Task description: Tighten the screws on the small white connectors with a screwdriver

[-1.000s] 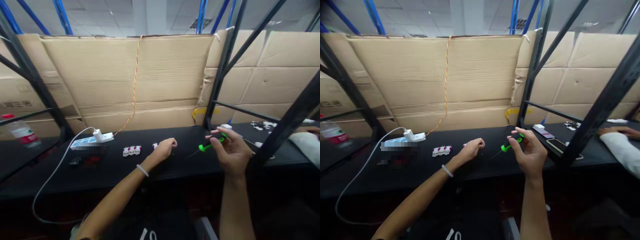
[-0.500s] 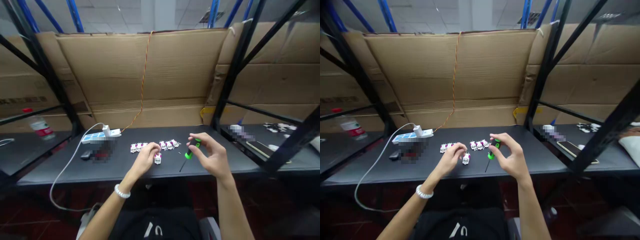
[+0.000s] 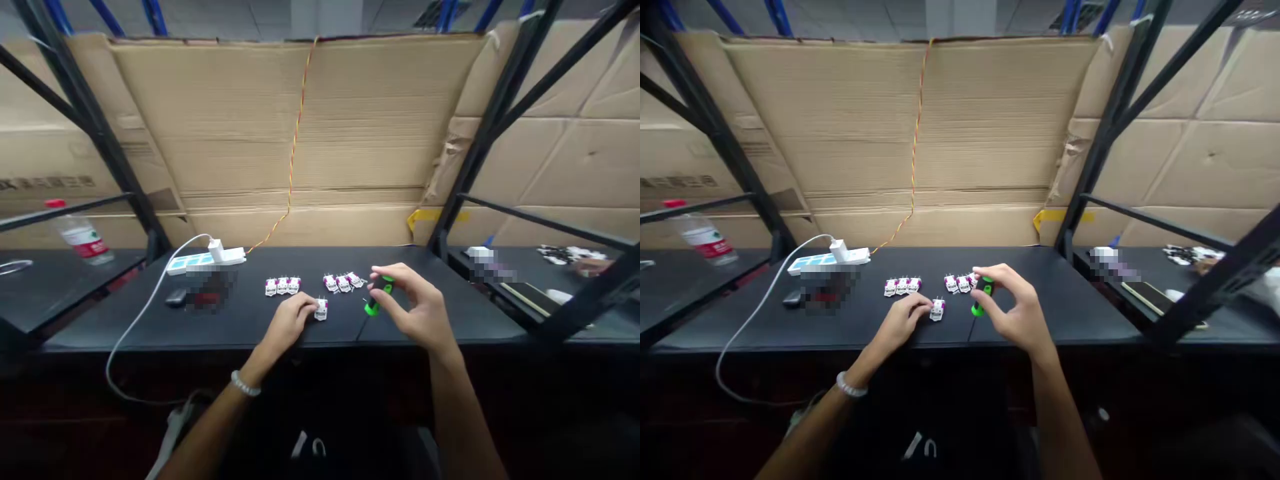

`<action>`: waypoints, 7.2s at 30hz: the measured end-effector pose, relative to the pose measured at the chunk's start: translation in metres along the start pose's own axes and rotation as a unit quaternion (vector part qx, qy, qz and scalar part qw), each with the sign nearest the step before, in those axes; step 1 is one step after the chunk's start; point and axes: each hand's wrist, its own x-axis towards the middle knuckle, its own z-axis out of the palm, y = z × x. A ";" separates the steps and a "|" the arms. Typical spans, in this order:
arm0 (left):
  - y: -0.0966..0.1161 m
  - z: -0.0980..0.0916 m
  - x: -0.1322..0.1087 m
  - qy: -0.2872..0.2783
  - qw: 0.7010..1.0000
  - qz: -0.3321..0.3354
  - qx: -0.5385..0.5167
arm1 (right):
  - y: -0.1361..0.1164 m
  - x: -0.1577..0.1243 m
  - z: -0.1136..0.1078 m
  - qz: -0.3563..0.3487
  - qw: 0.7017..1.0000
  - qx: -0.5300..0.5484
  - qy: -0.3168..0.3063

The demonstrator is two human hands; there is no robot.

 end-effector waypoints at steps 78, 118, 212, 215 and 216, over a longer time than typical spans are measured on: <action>-0.006 0.003 -0.003 -0.065 0.996 0.032 0.046 | 0.011 -0.001 0.048 -0.064 0.964 -0.213 -0.145; -0.002 0.003 -0.007 -0.088 0.988 0.053 0.117 | 0.023 0.016 0.072 0.018 0.998 0.028 0.054; 0.012 0.018 -0.006 -0.061 0.988 0.032 0.140 | 0.003 0.042 0.077 -0.053 0.995 0.034 -0.083; 0.012 0.017 -0.005 -0.059 0.990 0.027 0.126 | 0.001 0.045 0.083 -0.087 0.994 -0.053 -0.035; 0.012 0.017 -0.004 -0.059 0.990 0.026 0.125 | 0.001 0.046 0.084 -0.093 0.993 -0.068 -0.029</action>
